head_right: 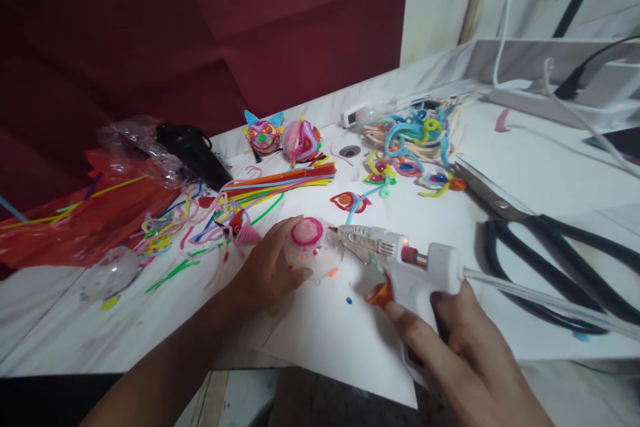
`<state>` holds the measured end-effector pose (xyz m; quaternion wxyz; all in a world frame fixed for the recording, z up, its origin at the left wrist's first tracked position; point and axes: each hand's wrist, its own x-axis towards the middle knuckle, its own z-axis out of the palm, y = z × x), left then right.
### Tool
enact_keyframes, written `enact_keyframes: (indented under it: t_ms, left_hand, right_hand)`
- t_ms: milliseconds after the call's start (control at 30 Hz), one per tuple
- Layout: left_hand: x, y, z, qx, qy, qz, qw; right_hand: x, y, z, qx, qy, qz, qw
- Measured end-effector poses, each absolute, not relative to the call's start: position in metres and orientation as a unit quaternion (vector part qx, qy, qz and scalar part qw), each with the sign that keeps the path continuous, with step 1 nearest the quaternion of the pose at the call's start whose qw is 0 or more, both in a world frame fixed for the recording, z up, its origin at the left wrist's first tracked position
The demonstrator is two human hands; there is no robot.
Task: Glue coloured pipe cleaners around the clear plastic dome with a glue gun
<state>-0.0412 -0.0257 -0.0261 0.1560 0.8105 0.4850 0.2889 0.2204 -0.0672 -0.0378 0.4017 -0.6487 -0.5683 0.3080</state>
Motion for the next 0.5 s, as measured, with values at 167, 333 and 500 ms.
enact_keyframes:
  t_ms: [167,333,500]
  left_hand:
    - [-0.042,-0.025,-0.029,0.811,0.486,0.289,0.148]
    - [-0.043,-0.025,-0.031,0.814,0.48,0.292,0.144]
    - [-0.043,-0.024,-0.032,0.815,0.481,0.291,0.142]
  right_hand:
    - [0.217,-0.068,-0.038,-0.642,-0.552,0.322,0.423]
    - [0.216,-0.069,-0.041,-0.63,-0.548,0.342,0.43]
    - [0.219,-0.072,-0.048,-0.657,-0.536,0.347,0.402]
